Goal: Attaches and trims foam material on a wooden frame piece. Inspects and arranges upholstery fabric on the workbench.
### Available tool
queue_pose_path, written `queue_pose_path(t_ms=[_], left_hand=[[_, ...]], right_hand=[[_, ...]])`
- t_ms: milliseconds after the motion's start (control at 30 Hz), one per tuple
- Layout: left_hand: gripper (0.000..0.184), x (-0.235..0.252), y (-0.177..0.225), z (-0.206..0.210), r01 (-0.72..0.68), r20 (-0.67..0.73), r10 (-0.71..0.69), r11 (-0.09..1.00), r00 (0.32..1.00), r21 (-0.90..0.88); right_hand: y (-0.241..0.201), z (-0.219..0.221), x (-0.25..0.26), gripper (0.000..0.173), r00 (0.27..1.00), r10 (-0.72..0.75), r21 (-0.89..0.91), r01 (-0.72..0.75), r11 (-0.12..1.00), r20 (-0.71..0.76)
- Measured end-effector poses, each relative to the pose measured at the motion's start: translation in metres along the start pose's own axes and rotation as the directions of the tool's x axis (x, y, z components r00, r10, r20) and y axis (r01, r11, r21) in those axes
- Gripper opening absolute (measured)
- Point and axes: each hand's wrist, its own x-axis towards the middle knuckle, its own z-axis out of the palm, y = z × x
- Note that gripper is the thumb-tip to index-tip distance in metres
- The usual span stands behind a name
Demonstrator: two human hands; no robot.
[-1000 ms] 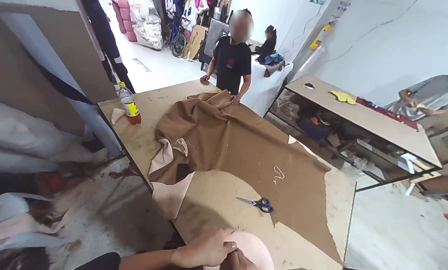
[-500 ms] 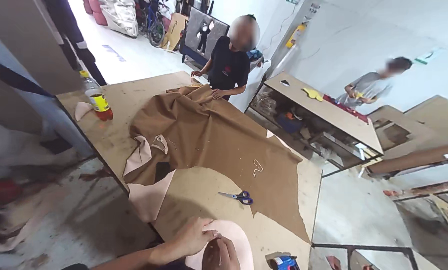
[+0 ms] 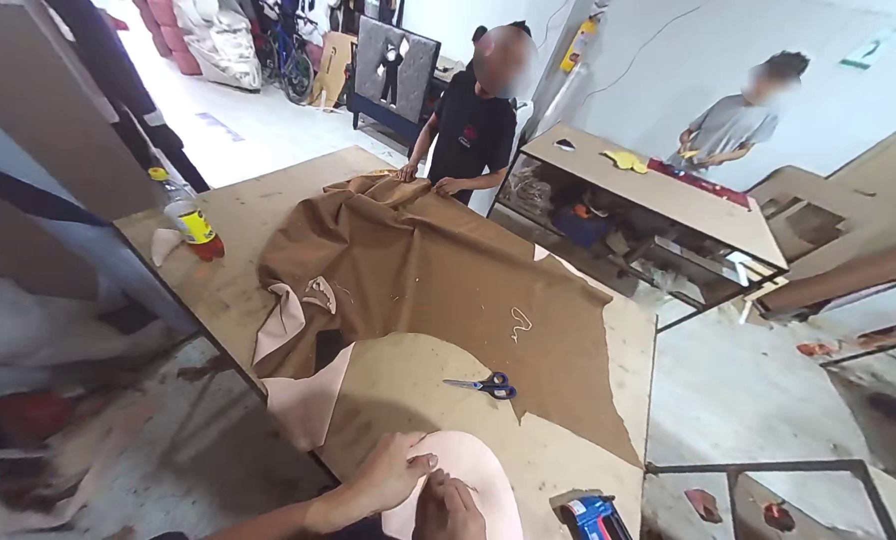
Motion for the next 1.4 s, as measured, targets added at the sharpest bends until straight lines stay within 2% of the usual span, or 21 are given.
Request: queue_pose_path(t_ms=[67, 167, 300, 500, 667, 767, 867, 1067, 1167, 1267, 1400], left_hand=[[0.045, 0.001, -0.002, 0.000, 0.001, -0.011, -0.001, 1.000, 1.000, -0.016], [0.044, 0.001, -0.003, 0.001, 0.002, -0.011, -0.002, 1.000, 1.000, -0.030], [0.045, 0.002, 0.006, -0.001, -0.029, 0.005, 0.029, 1.000, 1.000, -0.002], [0.049, -0.002, 0.018, -0.001, -0.043, 0.038, 0.040, 0.997, 0.998, 0.069], [0.050, 0.001, 0.007, 0.002, -0.033, -0.010, 0.034, 0.998, 0.999, 0.050], [0.048, 0.001, 0.003, 0.003, -0.021, -0.026, 0.021, 1.000, 0.999, 0.021], [0.051, 0.001, 0.006, 0.002, -0.016, -0.012, 0.016, 0.999, 1.000, 0.048], [0.050, 0.003, 0.011, 0.001, -0.041, -0.039, 0.045, 0.992, 0.998, 0.117], [0.048, 0.005, 0.006, 0.000, -0.039, -0.044, 0.042, 0.997, 0.998, 0.063], [0.045, 0.007, -0.004, 0.003, -0.012, -0.061, 0.010, 1.000, 0.998, -0.025], [0.044, 0.008, -0.011, 0.005, 0.007, -0.072, -0.013, 0.997, 0.997, -0.070]], right_hand=[[0.011, 0.002, -0.001, 0.007, 1.000, -0.021, 0.131, 0.021, 0.991, 0.003], [0.019, -0.002, 0.002, 0.008, 0.999, -0.042, 0.259, 0.034, 0.965, 0.024], [0.018, -0.011, 0.012, 0.009, 1.000, -0.013, 0.235, 0.019, 0.972, -0.028], [0.006, -0.030, 0.017, 0.016, 1.000, 0.012, 0.062, -0.012, 0.998, 0.007], [0.013, -0.021, 0.008, 0.022, 0.999, -0.040, 0.159, 0.043, 0.986, -0.022], [0.021, -0.011, 0.004, 0.020, 0.994, -0.051, 0.222, 0.072, 0.972, -0.098], [0.029, -0.003, 0.008, 0.014, 0.981, -0.041, 0.234, 0.085, 0.969, -0.188], [0.025, 0.005, 0.020, 0.014, 0.950, 0.013, 0.206, 0.055, 0.977, -0.312], [0.025, 0.010, 0.014, 0.014, 0.959, -0.050, 0.150, 0.095, 0.984, -0.277], [0.028, 0.011, 0.005, 0.020, 0.976, -0.124, 0.079, 0.139, 0.987, -0.177], [0.031, 0.019, 0.000, 0.009, 0.989, -0.038, 0.197, 0.066, 0.978, -0.140]])
